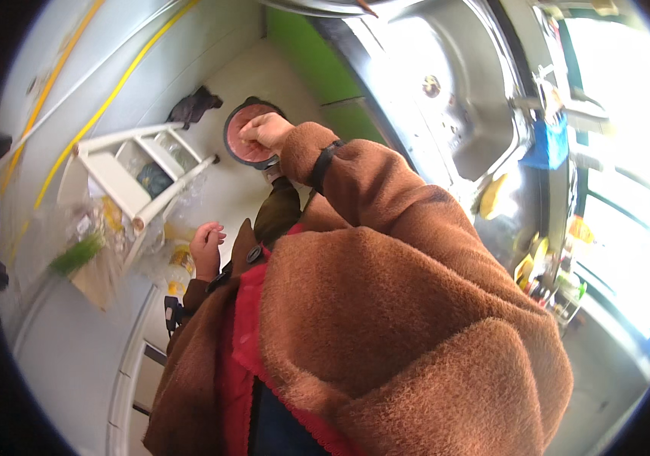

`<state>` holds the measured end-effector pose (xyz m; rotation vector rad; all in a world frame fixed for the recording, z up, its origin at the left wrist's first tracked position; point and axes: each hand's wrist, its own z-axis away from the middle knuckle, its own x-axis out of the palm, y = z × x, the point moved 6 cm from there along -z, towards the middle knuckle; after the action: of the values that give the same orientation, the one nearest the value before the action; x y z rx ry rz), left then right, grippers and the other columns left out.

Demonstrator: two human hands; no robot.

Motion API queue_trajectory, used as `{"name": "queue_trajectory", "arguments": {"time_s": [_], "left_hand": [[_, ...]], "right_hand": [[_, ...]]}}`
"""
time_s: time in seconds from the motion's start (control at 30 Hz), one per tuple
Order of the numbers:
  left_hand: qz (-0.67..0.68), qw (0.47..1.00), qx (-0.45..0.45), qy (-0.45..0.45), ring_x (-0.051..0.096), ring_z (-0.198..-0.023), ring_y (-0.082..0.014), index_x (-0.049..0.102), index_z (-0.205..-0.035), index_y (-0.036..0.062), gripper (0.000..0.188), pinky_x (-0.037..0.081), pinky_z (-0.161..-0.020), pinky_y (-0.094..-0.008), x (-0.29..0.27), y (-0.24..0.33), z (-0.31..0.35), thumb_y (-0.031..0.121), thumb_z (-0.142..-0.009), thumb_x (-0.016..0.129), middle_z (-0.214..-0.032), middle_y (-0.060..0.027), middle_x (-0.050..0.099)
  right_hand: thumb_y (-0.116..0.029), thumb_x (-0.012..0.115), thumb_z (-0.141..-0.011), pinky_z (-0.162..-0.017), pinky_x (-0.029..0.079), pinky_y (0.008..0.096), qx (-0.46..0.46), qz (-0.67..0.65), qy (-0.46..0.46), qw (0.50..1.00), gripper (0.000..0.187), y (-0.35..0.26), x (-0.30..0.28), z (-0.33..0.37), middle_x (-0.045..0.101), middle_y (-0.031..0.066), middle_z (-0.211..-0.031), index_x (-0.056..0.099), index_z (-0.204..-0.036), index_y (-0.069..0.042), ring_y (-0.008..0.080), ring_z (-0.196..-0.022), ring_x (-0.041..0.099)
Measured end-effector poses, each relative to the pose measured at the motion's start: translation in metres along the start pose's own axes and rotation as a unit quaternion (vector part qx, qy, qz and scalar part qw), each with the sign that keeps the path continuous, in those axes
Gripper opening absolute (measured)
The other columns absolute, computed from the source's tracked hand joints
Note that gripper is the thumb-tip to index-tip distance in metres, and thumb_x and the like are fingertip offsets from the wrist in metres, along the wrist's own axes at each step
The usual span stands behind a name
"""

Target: The person peels a yellow squash over a sink, rinses the peeler and squash under running water, and disposes of peels into a bin. They then place the squash on a cutting board, turn on the stove, and slice the squash into pieces using a knife.

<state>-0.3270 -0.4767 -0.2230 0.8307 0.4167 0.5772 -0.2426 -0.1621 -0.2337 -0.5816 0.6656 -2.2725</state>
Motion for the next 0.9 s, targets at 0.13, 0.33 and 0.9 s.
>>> {"name": "queue_trajectory", "arguments": {"time_s": [0.13, 0.33, 0.9], "left_hand": [[-0.009, 1.0, -0.007, -0.017, 0.062, -0.079, -0.0133, 0.063, -0.108, -0.0007, 0.018, 0.051, -0.072, -0.0266, 0.014, 0.02, -0.024, 0.004, -0.095, 0.052, -0.097, -0.0082, 0.068], [-0.039, 0.993, 0.045, -0.097, 0.061, -0.077, -0.0111, 0.063, -0.109, -0.0014, 0.019, 0.05, -0.07, -0.0246, 0.073, 0.072, -0.051, -0.004, -0.095, 0.05, -0.097, -0.0079, 0.067], [-0.27, 0.785, 0.52, -0.2, 0.062, -0.1, -0.0235, 0.065, -0.107, -0.0005, 0.02, 0.048, -0.092, -0.034, 0.44, 0.282, -0.107, -0.006, -0.09, 0.056, -0.105, -0.0112, 0.066]], "right_hand": [[-0.011, 0.069, -0.088, -0.067, 0.049, 0.025, -0.092, 0.013, -0.121, 0.988, 0.008, -0.058, -0.049, 0.084, 0.066, 0.0003, -0.08, 0.07, -0.093, -0.005, 0.0106, -0.072, 0.06], [-0.021, 0.074, -0.086, -0.068, 0.049, 0.0252, -0.166, 0.144, 0.238, 0.946, 0.015, -0.098, -0.276, 0.216, 0.064, -0.0019, -0.08, 0.069, -0.09, -0.008, 0.0087, -0.074, 0.059], [-0.037, 0.08, -0.073, -0.08, 0.054, 0.0425, 0.237, 0.363, 0.24, 0.869, 0.039, 0.18, -0.517, 0.159, 0.072, 0.0142, -0.09, 0.074, -0.098, -0.008, 0.0296, -0.088, 0.069]]}}
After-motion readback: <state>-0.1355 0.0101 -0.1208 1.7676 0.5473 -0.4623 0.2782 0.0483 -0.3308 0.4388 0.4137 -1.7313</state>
